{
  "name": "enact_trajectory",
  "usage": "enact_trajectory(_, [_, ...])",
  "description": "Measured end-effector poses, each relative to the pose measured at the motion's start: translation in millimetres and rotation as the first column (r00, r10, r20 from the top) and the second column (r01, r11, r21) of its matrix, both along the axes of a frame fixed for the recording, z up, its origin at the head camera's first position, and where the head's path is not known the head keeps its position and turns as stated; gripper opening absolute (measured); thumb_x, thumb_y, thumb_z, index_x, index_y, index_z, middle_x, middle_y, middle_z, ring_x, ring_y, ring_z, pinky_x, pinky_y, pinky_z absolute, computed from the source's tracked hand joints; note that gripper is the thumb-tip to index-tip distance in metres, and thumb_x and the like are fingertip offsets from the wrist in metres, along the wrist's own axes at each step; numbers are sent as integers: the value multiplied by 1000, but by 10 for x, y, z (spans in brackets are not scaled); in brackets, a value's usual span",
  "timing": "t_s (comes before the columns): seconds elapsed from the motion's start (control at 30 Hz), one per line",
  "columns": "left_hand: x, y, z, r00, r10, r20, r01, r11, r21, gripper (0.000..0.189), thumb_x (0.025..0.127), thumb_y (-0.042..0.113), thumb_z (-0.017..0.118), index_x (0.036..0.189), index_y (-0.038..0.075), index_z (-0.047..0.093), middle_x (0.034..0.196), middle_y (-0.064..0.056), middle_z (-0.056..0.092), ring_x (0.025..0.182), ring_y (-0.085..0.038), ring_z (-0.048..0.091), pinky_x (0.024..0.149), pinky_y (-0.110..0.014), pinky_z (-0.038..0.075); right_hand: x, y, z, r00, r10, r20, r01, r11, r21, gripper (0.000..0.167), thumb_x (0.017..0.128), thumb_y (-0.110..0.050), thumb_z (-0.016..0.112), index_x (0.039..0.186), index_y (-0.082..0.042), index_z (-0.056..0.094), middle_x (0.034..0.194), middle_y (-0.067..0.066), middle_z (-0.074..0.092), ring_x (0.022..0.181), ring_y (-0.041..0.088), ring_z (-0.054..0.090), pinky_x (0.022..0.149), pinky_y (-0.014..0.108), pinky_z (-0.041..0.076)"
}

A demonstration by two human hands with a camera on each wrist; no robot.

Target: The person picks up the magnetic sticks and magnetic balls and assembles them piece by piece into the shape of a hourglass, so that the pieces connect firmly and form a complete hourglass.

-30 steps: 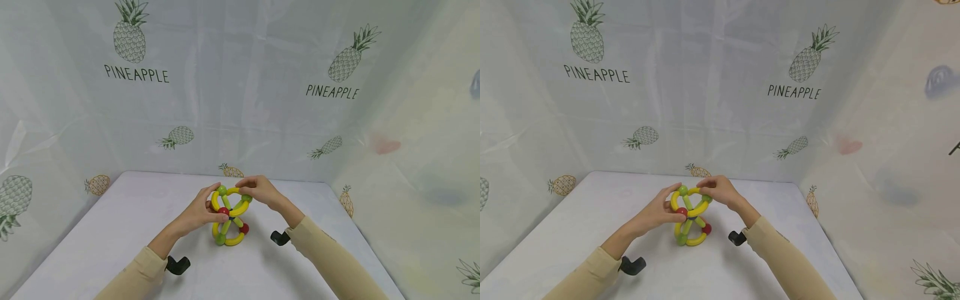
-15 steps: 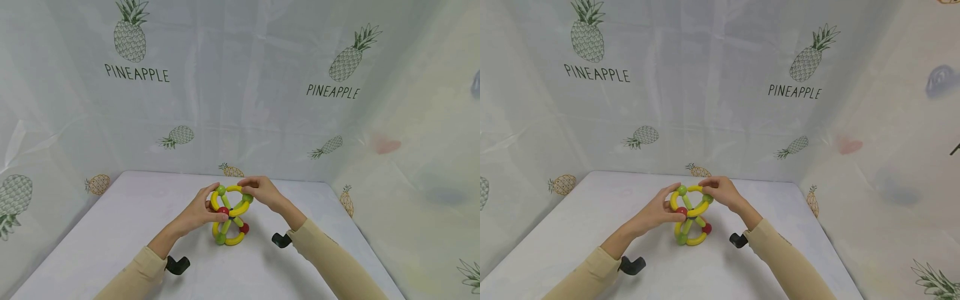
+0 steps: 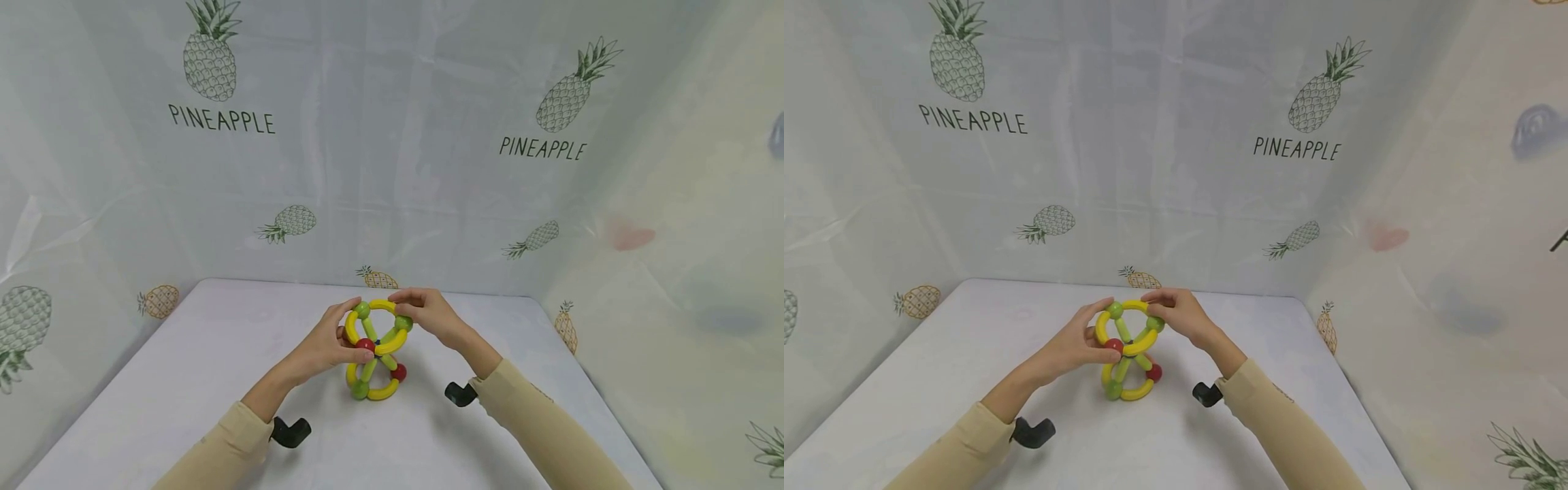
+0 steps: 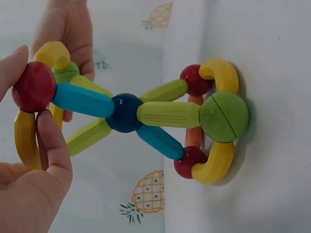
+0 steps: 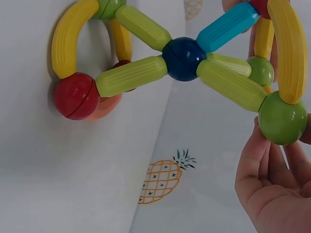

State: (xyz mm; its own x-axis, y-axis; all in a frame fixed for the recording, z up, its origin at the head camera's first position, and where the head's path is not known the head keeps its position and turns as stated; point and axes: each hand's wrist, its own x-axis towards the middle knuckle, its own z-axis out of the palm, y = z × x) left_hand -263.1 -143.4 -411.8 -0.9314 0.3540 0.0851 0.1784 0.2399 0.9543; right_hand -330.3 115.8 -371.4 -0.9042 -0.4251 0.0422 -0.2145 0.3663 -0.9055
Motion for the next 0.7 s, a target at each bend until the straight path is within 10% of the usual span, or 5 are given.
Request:
enact_trajectory(0.4, [13,27,55,999,11,-34,-12,999,-44,109,84,35,93,169,25,24,167,-12,21,106,-24,66,95,-36,59,-3,36,-26,1000,21,6,-21,1000,-15,28,107,-21,65,133,-13,71,123,11,74,99,22,71,95,38,61])
enact_trajectory(0.7, [-3,28,61,999,21,-32,-23,998,-59,109,84,37,92,169,25,25,166,-12,24,103,-23,66,96,-36,59,29,204,-60,975,196,-100,-188,978,89,46,108,-28,61,153,-15,58,145,9,64,108,23,72,96,41,61])
